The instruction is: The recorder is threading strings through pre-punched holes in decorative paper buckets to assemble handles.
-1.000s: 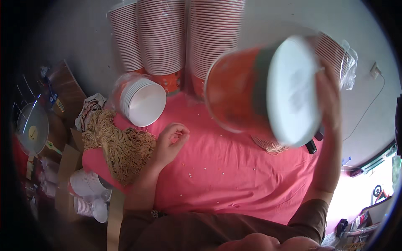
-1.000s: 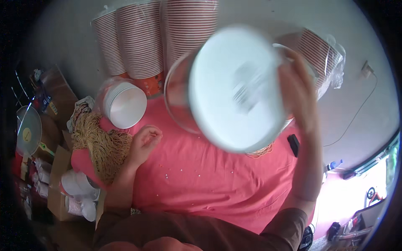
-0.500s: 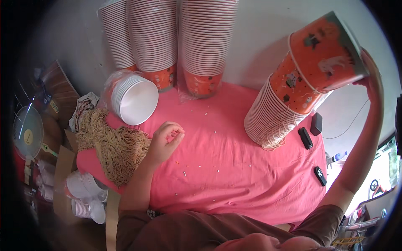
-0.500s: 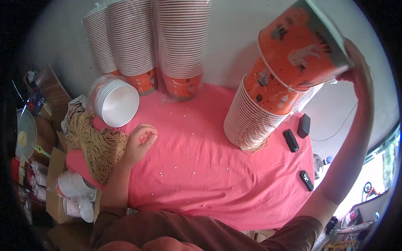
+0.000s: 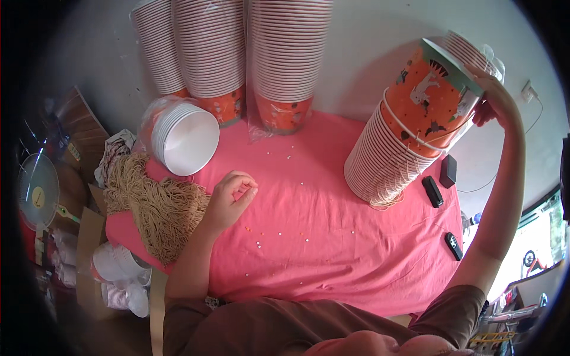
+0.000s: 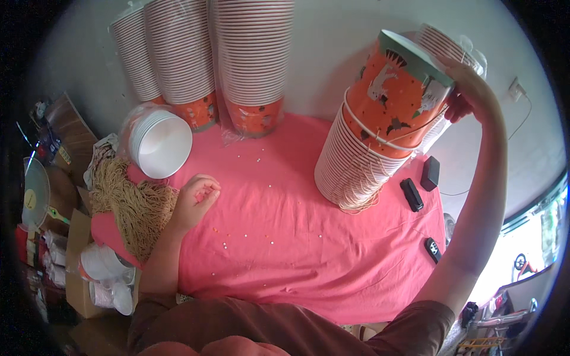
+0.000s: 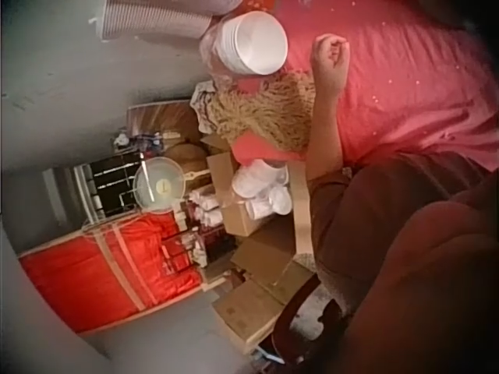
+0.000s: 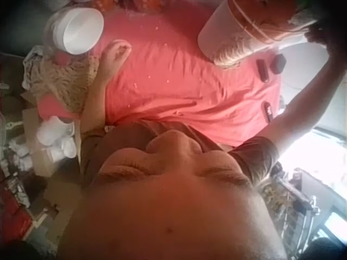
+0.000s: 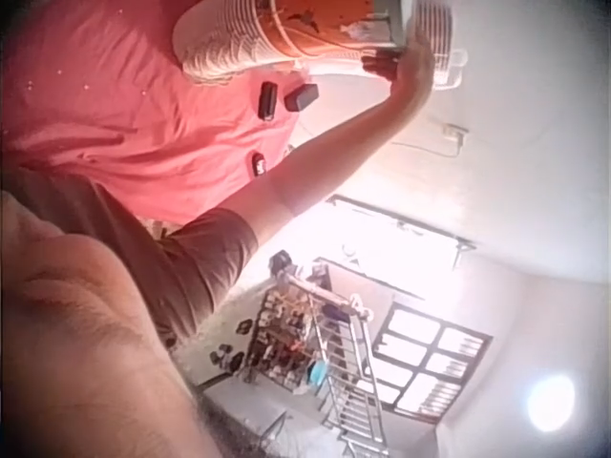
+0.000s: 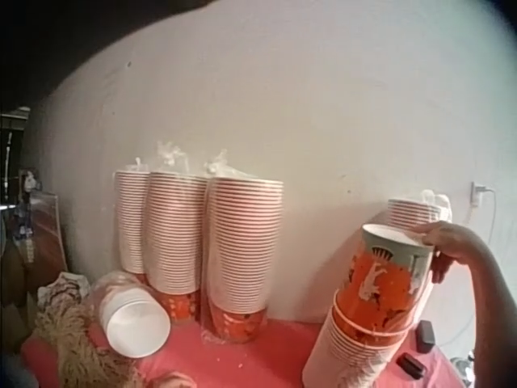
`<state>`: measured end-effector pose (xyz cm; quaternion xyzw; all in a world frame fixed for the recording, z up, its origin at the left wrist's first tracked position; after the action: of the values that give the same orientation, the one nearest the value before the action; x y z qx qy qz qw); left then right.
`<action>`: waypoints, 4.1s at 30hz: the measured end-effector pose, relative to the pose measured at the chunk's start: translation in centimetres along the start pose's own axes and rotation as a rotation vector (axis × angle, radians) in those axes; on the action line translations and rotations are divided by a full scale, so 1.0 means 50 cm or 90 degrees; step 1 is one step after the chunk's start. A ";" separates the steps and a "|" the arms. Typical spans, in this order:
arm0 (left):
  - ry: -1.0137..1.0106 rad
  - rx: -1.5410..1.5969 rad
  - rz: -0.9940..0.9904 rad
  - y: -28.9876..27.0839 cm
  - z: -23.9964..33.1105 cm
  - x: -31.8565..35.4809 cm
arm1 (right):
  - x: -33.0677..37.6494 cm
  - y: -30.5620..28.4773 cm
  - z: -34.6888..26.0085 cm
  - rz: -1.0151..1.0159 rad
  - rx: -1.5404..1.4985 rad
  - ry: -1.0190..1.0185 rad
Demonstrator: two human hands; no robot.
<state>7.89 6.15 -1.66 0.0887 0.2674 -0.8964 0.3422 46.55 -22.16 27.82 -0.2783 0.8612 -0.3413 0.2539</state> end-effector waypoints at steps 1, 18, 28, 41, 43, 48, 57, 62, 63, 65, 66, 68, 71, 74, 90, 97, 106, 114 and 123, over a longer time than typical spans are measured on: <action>-0.001 0.001 -0.001 0.002 0.001 -0.001 | 0.004 0.005 0.003 -0.001 0.001 0.001; 0.055 -0.067 0.132 -0.053 -0.003 -0.002 | 0.018 0.041 0.041 0.060 -0.015 0.036; -0.015 -0.102 0.602 -0.306 -0.109 0.030 | 0.029 -0.012 0.004 0.428 0.455 -0.270; -0.164 -0.388 0.537 -0.285 -0.112 0.029 | 0.234 0.506 -0.220 -0.057 0.160 -0.633; -0.165 -0.393 0.529 -0.265 -0.094 0.019 | 0.236 0.563 -0.212 -0.093 0.122 -0.643; -0.127 -0.399 0.504 -0.233 -0.069 0.014 | 0.256 0.681 -0.217 -0.179 0.022 -0.659; -0.055 -0.501 0.484 -0.197 -0.030 0.018 | 0.273 0.758 -0.209 -0.235 0.003 -0.644; -0.124 -0.494 0.370 -0.151 0.006 0.026 | 0.277 0.771 -0.193 -0.240 -0.031 -0.629; -0.092 -0.479 0.361 -0.134 0.005 0.025 | 0.277 0.771 -0.190 -0.244 -0.032 -0.624; -0.075 -0.451 0.290 -0.105 0.023 0.024 | 0.278 0.770 -0.184 -0.247 -0.032 -0.612; -0.026 -0.418 0.298 -0.091 0.031 0.025 | 0.277 0.769 -0.183 -0.249 -0.042 -0.599; 0.032 -0.346 0.280 -0.060 0.042 0.031 | 0.274 0.770 -0.178 -0.249 -0.048 -0.575; 0.104 -0.213 0.241 -0.020 0.062 0.039 | 0.259 0.786 -0.170 -0.299 -0.310 -0.526; 0.107 -0.124 0.192 0.003 0.066 0.046 | 0.244 0.807 -0.148 -0.362 -0.505 -0.359; 0.168 -0.167 0.349 -0.091 0.060 0.027 | 0.278 0.669 -0.201 -0.076 -0.161 -0.656; -0.143 0.124 0.096 0.000 -0.017 0.021 | 0.331 0.670 -0.221 -0.192 -0.019 -0.716; -0.038 -0.117 0.061 -0.106 0.045 0.037 | 0.338 0.699 -0.209 -0.249 0.134 -0.664; -0.014 -0.639 0.163 -0.227 -0.020 0.101 | 0.342 0.698 -0.212 -0.203 0.151 -0.711; -0.018 -0.706 0.147 -0.215 -0.053 0.104 | 0.342 0.695 -0.212 -0.230 0.134 -0.671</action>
<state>-3.17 11.35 -1.16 -0.0877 0.6825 -0.5795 0.4366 17.02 -7.34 5.03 -0.5275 0.5180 -0.2782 0.6132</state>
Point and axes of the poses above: each hand's wrist, its own x-axis away from the middle knuckle, its own y-axis out of the palm, z = x × y, the point moved 5 cm from there along -x, towards the middle knuckle, and after that the axes turned 6 degrees about -y, right-handed, at the moved point
